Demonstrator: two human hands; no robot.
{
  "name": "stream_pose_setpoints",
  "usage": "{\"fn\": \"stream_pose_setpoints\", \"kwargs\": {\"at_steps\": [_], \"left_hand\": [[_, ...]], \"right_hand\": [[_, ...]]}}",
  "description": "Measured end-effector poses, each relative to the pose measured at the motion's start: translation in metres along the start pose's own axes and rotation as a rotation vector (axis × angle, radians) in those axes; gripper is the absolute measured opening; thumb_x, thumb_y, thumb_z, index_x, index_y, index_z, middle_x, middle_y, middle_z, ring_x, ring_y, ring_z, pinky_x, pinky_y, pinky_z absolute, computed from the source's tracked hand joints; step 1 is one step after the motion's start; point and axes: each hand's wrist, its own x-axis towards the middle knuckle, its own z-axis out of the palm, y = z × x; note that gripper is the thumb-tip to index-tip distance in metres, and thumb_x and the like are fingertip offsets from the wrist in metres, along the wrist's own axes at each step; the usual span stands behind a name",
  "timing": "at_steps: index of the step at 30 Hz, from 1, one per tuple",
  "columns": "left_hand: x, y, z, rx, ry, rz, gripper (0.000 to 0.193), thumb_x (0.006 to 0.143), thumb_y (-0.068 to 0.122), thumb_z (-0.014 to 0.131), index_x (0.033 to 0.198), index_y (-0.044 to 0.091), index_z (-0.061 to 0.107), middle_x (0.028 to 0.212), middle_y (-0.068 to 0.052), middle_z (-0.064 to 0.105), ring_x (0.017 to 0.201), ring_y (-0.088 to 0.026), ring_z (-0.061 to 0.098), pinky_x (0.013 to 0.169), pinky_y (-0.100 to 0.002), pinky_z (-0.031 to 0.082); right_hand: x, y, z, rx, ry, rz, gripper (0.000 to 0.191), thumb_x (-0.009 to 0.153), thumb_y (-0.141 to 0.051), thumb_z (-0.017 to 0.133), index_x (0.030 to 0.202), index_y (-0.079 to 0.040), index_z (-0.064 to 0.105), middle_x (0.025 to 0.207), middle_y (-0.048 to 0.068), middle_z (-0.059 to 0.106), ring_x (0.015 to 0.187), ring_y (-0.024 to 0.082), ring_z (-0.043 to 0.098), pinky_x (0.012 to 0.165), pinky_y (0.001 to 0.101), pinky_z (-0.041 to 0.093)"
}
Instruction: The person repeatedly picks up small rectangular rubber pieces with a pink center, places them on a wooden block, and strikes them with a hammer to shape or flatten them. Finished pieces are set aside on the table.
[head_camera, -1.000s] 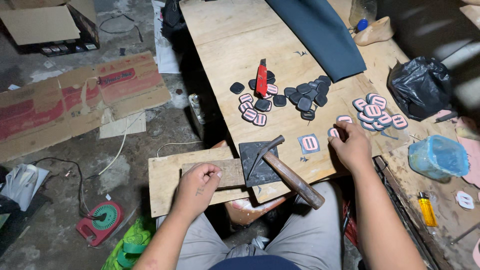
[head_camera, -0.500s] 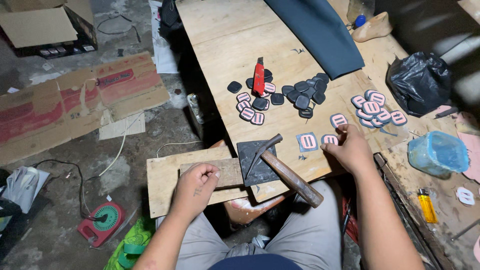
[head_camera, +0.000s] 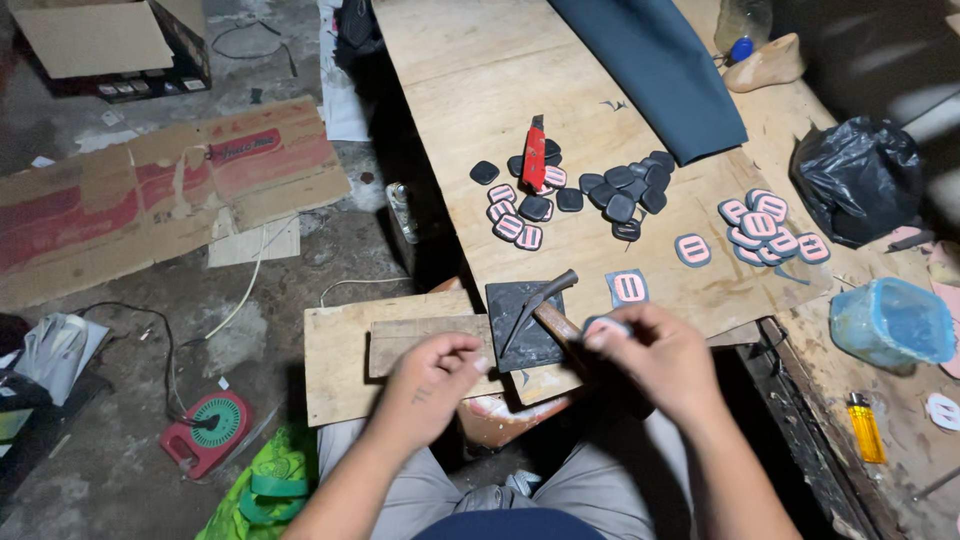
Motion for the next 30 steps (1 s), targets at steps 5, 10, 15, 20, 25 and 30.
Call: {"fn": "stream_pose_setpoints", "kwargs": {"at_steps": [5, 10, 15, 20, 25, 30], "left_hand": [[-0.017, 0.007, 0.027, -0.289, -0.208, -0.078, 0.026, 0.095, 0.011, 0.063, 0.115, -0.004, 0.065, 0.097, -0.003, 0.074, 0.086, -0.009, 0.068, 0.079, -0.024, 0.056], [-0.025, 0.009, 0.011, -0.261, -0.255, 0.019, 0.022, 0.101, 0.006, 0.060, 0.117, -0.008, 0.062, 0.102, -0.008, 0.070, 0.092, -0.010, 0.067, 0.085, -0.025, 0.055], [-0.030, -0.001, 0.006, -0.247, -0.285, -0.015, 0.037, 0.089, -0.004, 0.060, 0.127, -0.002, 0.059, 0.101, -0.005, 0.069, 0.086, -0.008, 0.065, 0.077, -0.024, 0.054], [-0.007, -0.015, -0.044, -0.005, 0.176, 0.107, 0.037, 0.085, -0.005, 0.061, 0.122, -0.002, 0.061, 0.098, -0.007, 0.071, 0.081, -0.010, 0.065, 0.068, -0.024, 0.053], [0.004, -0.037, -0.090, 0.035, 0.334, 0.163, 0.032, 0.088, -0.003, 0.062, 0.120, -0.001, 0.060, 0.099, -0.008, 0.072, 0.083, -0.010, 0.067, 0.071, -0.024, 0.054], [0.009, -0.052, -0.098, 0.149, 0.389, 0.062, 0.022, 0.089, 0.001, 0.065, 0.111, -0.001, 0.067, 0.091, -0.005, 0.074, 0.079, -0.010, 0.067, 0.071, -0.024, 0.054]], "right_hand": [[-0.033, -0.028, 0.053, 0.030, -0.361, -0.036, 0.031, 0.075, -0.017, 0.088, 0.093, 0.004, 0.072, 0.077, 0.006, 0.070, 0.071, 0.008, 0.059, 0.063, 0.0252, 0.050], [-0.027, -0.016, 0.055, 0.394, -0.537, 0.247, 0.021, 0.088, -0.020, 0.073, 0.093, 0.000, 0.077, 0.077, 0.002, 0.074, 0.067, 0.009, 0.065, 0.063, 0.0246, 0.052], [-0.024, -0.004, 0.055, 0.282, -0.399, 0.080, 0.024, 0.094, -0.022, 0.073, 0.092, 0.002, 0.076, 0.081, 0.008, 0.071, 0.073, 0.018, 0.063, 0.068, 0.0314, 0.050], [-0.024, -0.002, 0.020, -0.604, 0.041, -0.521, 0.060, 0.063, -0.026, 0.086, 0.113, -0.001, 0.066, 0.103, 0.018, 0.064, 0.097, 0.038, 0.061, 0.083, 0.0430, 0.048], [-0.029, -0.007, -0.002, -0.521, -0.097, -0.253, 0.064, 0.067, -0.011, 0.082, 0.127, -0.005, 0.059, 0.110, 0.017, 0.060, 0.100, 0.034, 0.065, 0.082, 0.0379, 0.053], [-0.023, -0.014, -0.021, -0.187, -0.031, -0.398, 0.050, 0.077, -0.012, 0.080, 0.120, -0.005, 0.058, 0.118, 0.012, 0.066, 0.110, 0.024, 0.066, 0.095, 0.0324, 0.051]]}}
